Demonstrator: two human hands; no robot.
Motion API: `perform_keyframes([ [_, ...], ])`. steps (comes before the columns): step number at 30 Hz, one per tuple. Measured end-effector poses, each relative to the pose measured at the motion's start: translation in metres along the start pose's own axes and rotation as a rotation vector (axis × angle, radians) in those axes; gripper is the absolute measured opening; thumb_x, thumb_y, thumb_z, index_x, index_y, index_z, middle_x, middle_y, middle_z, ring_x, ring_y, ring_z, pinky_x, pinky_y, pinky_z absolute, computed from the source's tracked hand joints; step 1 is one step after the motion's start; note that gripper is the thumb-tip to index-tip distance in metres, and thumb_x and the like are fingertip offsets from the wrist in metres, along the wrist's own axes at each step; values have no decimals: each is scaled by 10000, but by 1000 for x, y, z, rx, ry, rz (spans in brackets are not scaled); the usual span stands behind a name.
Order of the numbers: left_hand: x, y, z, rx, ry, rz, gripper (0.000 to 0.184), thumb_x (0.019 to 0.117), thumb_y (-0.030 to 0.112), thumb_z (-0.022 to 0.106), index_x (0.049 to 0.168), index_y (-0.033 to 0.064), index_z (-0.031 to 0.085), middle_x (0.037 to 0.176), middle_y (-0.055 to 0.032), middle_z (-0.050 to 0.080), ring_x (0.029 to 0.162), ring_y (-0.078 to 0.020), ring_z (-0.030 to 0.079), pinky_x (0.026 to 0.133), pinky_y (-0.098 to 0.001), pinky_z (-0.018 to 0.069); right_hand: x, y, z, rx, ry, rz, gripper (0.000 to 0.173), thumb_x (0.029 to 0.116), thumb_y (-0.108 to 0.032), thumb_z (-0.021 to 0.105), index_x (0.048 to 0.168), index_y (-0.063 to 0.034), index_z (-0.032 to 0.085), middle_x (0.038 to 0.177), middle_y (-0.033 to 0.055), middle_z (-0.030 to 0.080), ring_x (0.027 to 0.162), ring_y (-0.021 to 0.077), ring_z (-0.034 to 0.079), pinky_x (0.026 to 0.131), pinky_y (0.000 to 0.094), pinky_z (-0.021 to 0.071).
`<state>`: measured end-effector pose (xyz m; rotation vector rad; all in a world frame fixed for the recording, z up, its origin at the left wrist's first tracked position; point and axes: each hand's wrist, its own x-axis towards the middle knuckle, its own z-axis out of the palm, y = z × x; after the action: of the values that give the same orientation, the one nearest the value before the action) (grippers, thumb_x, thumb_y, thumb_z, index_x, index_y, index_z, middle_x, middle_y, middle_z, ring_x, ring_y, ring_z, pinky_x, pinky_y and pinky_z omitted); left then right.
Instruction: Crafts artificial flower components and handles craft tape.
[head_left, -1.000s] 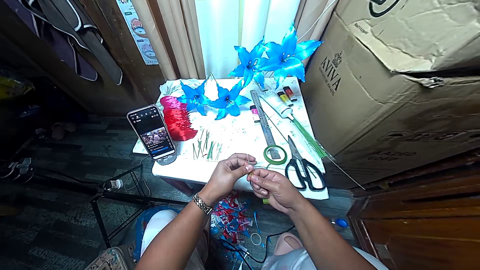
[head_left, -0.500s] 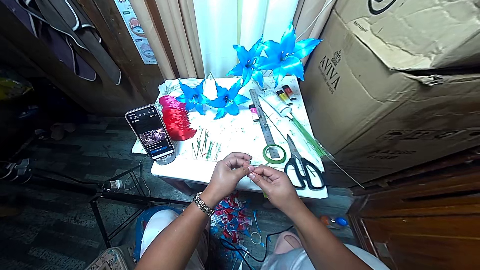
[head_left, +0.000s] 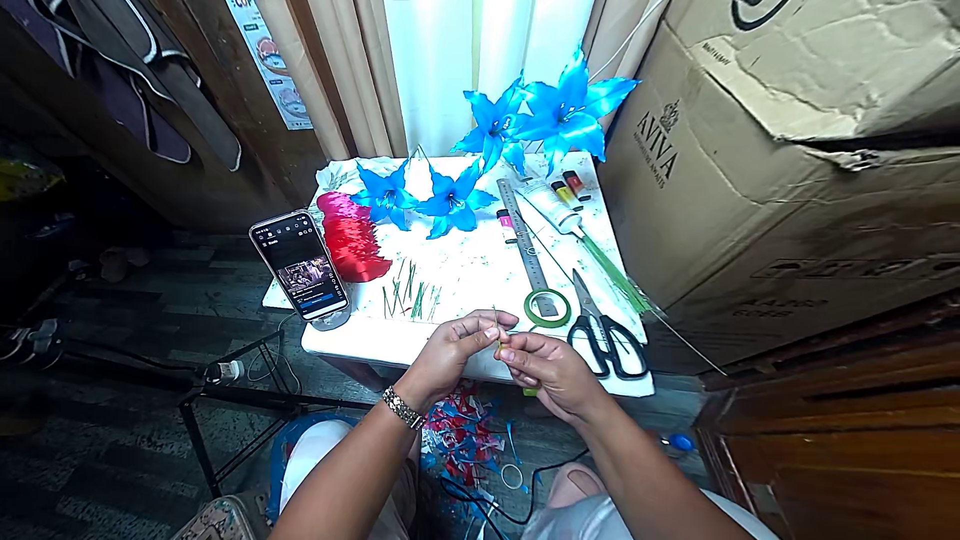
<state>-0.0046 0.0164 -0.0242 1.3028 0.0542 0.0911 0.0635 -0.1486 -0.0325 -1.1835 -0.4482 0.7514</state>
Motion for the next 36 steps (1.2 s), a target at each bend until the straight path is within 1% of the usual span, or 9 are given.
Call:
perform_keyframes([
  [3,0,-1,2,121,49,35,165,991,77,581,935,18,725,1240,-58,644,1090,-93,622,962,-293,520,3,9,-3,-187,88,-149,93,923,-71,679,858,-119,725,737,-105,651,581,-52,507,542,117,410],
  [7,0,0,7,224,204,17,109,923,35,694,817,33,717,1162,-63,668,1028,-93,638,891,-269,544,3,16,-3,-414,134,-295,67,936,-120,685,901,-80,727,795,-106,658,667,-79,546,620,94,450],
  [11,-1,3,7,192,214,20,186,957,11,626,783,35,687,1162,-59,678,1055,-97,630,911,-280,526,1,6,0,-204,70,-58,144,982,-61,601,928,-77,733,701,-106,617,545,-57,466,509,109,370],
  [16,0,2,3,-126,68,-47,263,1008,-2,467,908,13,709,1130,-70,716,1012,-93,657,924,-277,521,0,-2,-3,86,-107,158,216,1003,-56,513,917,-91,708,651,-93,570,500,-44,453,477,112,378],
  [21,1,-2,3,56,68,-4,211,1030,58,517,997,3,718,1173,-56,701,1050,-80,645,959,-288,513,2,8,-1,-119,47,-82,143,952,-57,631,855,-125,712,704,-112,635,554,-51,501,524,115,410],
  [24,1,-1,6,197,165,14,86,942,61,679,872,28,717,1158,-54,677,1000,-71,641,881,-257,540,3,14,-2,-330,136,-267,65,932,-94,686,875,-103,717,758,-121,649,622,-75,525,580,102,431],
  [27,1,0,7,264,213,23,127,922,54,706,797,32,719,1157,-60,696,1015,-73,647,887,-264,538,3,16,-3,-456,140,-330,89,943,-126,679,900,-64,727,804,-95,647,682,-82,543,633,84,448],
  [31,0,0,4,366,167,75,142,962,71,655,837,33,709,1231,-67,674,1116,-90,629,947,-290,527,2,7,-4,-306,54,-111,130,973,-77,598,924,-93,717,755,-110,639,590,-58,497,550,109,401],
  [36,1,-2,3,183,96,36,189,991,24,566,876,14,716,1196,-57,674,1038,-68,630,904,-266,522,3,-1,-7,-78,-61,83,183,992,-40,539,918,-85,700,682,-86,611,553,-28,517,532,119,428],
])
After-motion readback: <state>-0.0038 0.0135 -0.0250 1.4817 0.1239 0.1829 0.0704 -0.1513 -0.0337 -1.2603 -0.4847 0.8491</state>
